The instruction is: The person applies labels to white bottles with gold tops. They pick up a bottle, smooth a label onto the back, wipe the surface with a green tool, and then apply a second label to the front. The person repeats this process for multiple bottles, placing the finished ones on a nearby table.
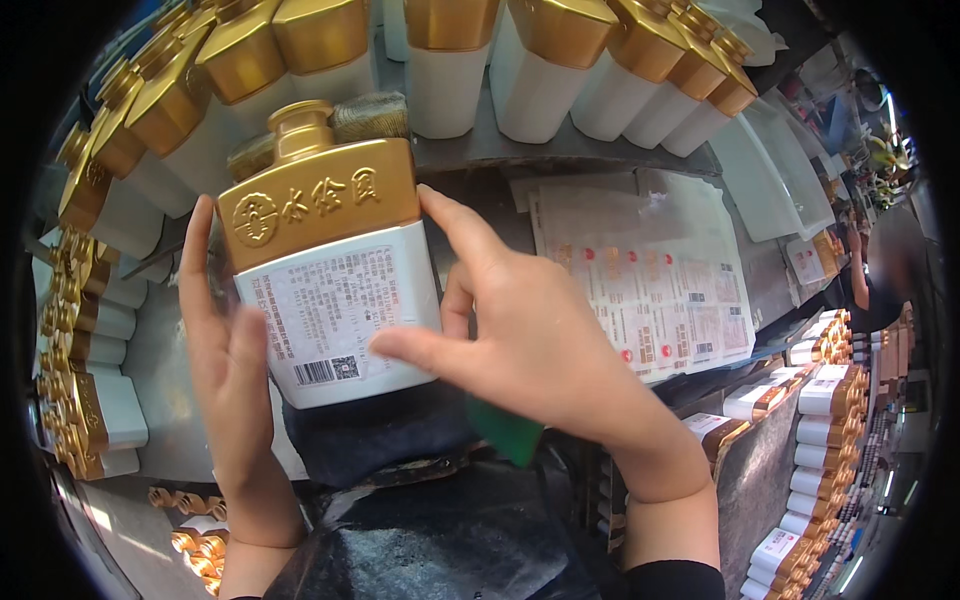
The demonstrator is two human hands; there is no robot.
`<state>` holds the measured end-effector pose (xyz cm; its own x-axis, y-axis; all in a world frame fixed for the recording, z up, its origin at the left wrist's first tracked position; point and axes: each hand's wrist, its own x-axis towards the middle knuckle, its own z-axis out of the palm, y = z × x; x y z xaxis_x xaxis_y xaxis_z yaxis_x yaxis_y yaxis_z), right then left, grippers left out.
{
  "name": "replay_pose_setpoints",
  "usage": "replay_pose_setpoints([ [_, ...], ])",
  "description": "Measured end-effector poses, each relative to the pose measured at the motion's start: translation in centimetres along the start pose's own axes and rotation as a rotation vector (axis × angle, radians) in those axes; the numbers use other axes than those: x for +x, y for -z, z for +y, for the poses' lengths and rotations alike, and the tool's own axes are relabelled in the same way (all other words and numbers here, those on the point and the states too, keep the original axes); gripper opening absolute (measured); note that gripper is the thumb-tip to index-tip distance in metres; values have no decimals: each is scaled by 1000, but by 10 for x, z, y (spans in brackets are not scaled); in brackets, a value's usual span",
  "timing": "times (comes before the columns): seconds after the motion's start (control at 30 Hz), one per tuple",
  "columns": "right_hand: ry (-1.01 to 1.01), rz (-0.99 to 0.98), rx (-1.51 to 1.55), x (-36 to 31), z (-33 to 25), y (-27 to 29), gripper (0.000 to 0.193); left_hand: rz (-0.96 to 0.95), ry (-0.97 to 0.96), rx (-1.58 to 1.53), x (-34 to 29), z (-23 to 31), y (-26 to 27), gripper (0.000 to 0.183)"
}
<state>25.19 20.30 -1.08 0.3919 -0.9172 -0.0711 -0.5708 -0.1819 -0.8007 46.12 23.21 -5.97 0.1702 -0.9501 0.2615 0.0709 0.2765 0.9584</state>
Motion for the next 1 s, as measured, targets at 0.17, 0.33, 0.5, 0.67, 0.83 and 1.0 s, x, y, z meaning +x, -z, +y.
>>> replay_pose_setpoints([
  [0.17,19,36,-58,4,7,-8,94,-93,17,178,-10,2,-4,106],
  [0.33,0,-65,113,10,5,6,83,-40,7,-31,-8,5,-10,96],
  [0.5,48,102,-5,24,-1,-4,68,34,-63,121,2,1,-9,70],
  [0.67,28,131,31,25,3,-7,66,47,-22,106,3,2,-5,69],
  [0.83,31,62,-46,14,3,-6,77,-59,43,42,-5,8,1,92],
  [1.0,81,89,-56,14,10,-12,83,-96,131,-48,-6,13,-2,102],
])
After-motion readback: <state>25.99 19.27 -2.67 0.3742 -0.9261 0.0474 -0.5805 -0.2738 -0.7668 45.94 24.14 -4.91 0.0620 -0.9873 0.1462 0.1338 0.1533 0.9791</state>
